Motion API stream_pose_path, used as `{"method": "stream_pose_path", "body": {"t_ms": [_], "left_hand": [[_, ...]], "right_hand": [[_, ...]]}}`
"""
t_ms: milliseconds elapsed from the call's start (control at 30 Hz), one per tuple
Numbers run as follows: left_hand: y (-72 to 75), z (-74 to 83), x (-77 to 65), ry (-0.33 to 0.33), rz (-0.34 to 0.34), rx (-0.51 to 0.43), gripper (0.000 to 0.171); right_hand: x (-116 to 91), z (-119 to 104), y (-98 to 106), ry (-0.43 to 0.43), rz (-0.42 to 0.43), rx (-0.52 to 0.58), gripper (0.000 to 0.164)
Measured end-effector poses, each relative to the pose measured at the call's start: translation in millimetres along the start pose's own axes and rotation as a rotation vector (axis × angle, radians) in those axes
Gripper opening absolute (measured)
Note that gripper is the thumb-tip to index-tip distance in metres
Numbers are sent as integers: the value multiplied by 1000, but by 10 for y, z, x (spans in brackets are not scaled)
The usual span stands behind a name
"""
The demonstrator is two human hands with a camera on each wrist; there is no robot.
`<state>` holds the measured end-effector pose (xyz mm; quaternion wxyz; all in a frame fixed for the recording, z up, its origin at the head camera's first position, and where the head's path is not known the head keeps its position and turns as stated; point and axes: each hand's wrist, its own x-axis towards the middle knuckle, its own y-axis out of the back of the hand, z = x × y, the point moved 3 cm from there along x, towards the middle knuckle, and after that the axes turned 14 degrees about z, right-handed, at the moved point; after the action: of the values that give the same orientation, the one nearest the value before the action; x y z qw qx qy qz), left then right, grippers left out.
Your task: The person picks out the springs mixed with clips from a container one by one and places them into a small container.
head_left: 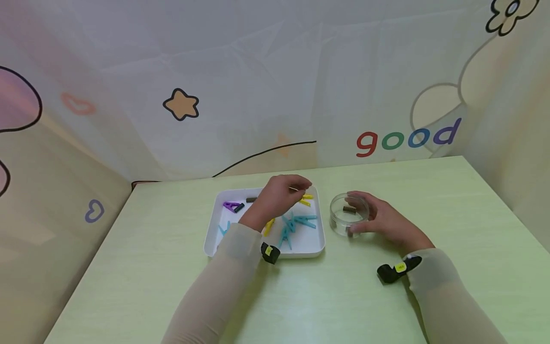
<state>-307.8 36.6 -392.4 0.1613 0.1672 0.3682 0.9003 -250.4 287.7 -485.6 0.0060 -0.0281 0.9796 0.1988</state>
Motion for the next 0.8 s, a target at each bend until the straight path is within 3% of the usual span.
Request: {"method": "stream_pose_path", "body": {"t_ms": [800], "left_hand": [[142,-191,28,83,25,21,28]], "right_hand": [[2,23,8,19,-1,1,88]]}}
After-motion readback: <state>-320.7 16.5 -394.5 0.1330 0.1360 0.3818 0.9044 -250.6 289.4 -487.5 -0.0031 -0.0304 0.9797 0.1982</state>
